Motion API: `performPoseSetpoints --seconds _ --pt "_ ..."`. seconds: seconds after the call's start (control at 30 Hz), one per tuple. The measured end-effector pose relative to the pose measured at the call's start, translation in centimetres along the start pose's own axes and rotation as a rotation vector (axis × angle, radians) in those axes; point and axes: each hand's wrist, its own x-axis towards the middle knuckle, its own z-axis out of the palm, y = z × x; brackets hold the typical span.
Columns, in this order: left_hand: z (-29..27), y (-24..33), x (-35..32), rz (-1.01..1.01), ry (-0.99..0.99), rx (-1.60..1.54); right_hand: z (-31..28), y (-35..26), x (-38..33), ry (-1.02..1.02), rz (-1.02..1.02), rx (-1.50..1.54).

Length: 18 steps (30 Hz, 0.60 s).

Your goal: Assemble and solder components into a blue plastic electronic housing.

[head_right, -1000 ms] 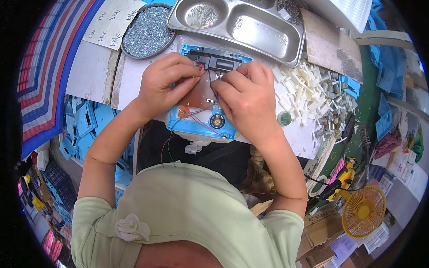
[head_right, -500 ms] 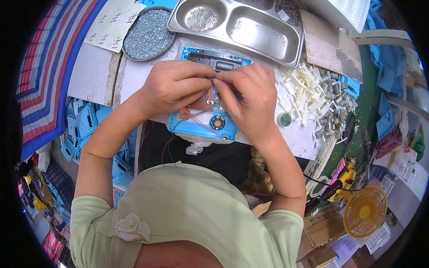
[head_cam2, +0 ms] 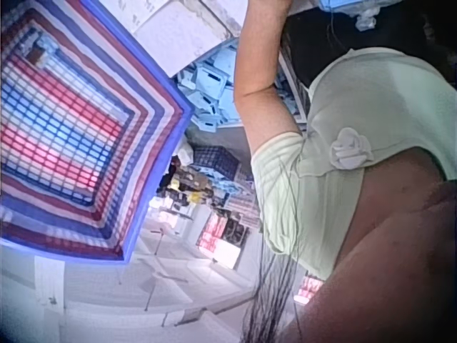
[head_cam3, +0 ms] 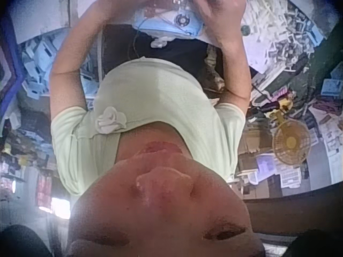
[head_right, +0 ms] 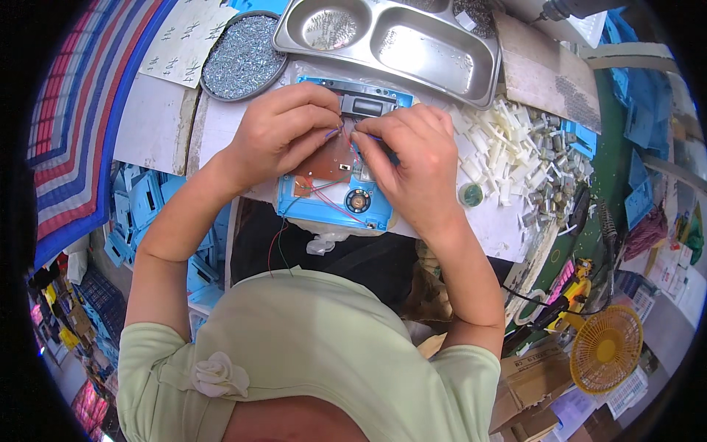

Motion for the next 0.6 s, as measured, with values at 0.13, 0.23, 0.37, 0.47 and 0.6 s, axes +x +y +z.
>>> performPoseSetpoints --seconds 0.13,0.23,0.37,0.47,0.6 --pt "0.2 0.4 0.1 -0.037 0.007 -0.015 -0.1 -0.1 0.0 0.007 -0.012 0.005" --pt "0.8 0.9 0.3 -0.048 0.051 0.021 -0.1 -0.2 0.0 0.012 -0.021 0.035" --pt "1.3 1.0 0.5 -0.04 0.038 0.027 -0.1 -0.1 -0.2 0.009 -0.011 0.008" --pt "1.1 1.1 0.5 -0.09 0.031 0.003 -0.3 0.0 -0.1 0.033 -0.023 -0.008" --pt "0.9 1.5 0.8 -0.158 0.082 0.008 -0.4 0.4 0.0 0.079 -0.049 -0.037"
